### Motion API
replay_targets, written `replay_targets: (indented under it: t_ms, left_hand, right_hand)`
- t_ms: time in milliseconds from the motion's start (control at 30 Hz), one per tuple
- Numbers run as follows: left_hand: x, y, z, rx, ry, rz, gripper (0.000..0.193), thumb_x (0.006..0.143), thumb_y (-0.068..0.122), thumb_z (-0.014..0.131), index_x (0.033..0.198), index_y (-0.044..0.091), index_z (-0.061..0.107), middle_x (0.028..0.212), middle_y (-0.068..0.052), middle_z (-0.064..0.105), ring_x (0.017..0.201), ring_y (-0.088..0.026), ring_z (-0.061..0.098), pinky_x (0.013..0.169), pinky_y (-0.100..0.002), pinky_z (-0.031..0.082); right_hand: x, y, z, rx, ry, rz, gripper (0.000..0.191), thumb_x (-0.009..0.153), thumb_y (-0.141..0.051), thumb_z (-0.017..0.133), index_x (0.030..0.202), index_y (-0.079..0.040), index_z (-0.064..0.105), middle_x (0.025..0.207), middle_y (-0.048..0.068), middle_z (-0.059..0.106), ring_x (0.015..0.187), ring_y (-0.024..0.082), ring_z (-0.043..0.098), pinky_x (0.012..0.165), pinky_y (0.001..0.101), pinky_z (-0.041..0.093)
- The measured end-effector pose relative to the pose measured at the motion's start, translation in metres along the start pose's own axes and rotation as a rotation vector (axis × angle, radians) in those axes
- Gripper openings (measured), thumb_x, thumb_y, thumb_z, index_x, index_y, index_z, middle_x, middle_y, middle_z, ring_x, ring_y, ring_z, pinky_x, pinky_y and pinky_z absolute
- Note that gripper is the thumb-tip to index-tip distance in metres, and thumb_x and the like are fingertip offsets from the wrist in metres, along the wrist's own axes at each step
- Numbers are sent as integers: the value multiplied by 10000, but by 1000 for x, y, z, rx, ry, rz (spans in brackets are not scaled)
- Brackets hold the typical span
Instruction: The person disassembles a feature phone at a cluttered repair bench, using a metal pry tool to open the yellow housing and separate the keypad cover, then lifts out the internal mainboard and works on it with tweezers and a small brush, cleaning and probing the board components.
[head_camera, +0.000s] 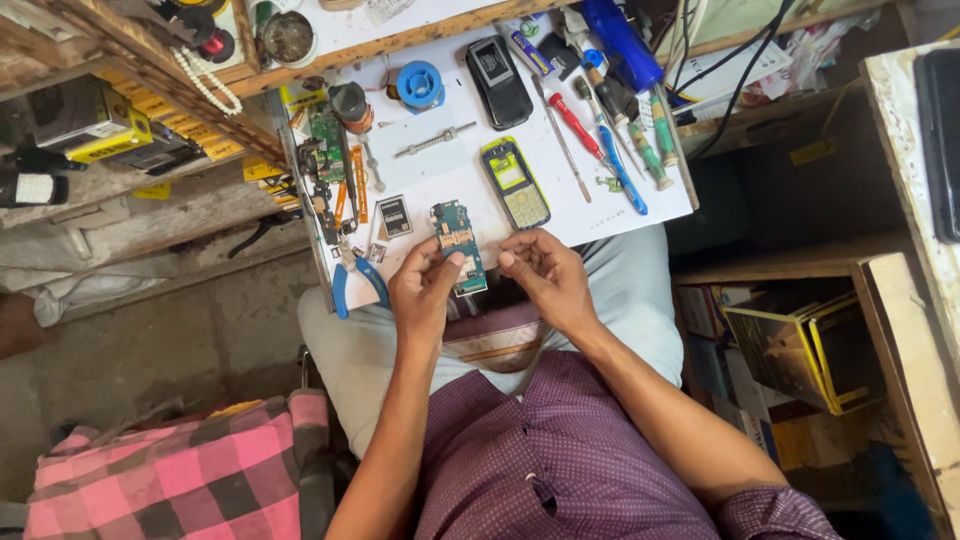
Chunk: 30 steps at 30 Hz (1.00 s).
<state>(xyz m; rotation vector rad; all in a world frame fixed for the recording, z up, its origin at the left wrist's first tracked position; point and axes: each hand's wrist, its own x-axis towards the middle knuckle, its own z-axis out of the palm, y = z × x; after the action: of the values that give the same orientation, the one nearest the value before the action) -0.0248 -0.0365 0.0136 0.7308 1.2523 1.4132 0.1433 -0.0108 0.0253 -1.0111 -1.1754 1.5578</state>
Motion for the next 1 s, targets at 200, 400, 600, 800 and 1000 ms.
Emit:
replay_targets:
  t_ms: [200,400,600,800,1000]
  left_hand:
    - [10,3,0,-5,-11,16,315,952,62,727,1244,-36,665,1045,-63,727,912,-90,672,806,-246,558]
    - [-15,-12,1,-40,-12,-54,293,959,54,718,1233,-43,684,1053,-45,733,907,-68,650,795,-228,521]
    - [-38,-28,2,-44,-83,-146,296,946,48,686,1231,-29,702,1066,-16,744,909,-47,652,811,-214,537]
    - [-33,-30,1,-111,-67,-164,275,973,61,674,1226,-38,711,1038,-30,742,885,-49,642,775,-221,530]
    - [-31,-26,5,-181,-75,-199,292,964,67,664,1233,-43,697,1067,-37,743,942,-61,651,838,-229,534]
  right_hand:
    - [13,1,1,85,-5,-30,167,1011,-59,670,1146,32,632,974,41,704,905,98,672,841,244,554]
    - [2,8,-10,113,-23,145,253,997,-97,625,1212,31,663,943,62,762,749,116,692,670,252,560]
    - [-11,27,-10,183,-70,168,308,972,-69,681,1261,37,661,963,70,757,746,97,666,638,251,540]
    - [-7,33,-12,181,-61,221,309,946,-82,713,1228,36,669,934,63,765,732,109,684,642,242,529]
    - [-5,32,-13,195,-72,207,307,946,-91,719,1222,33,671,918,55,761,734,106,687,651,236,518]
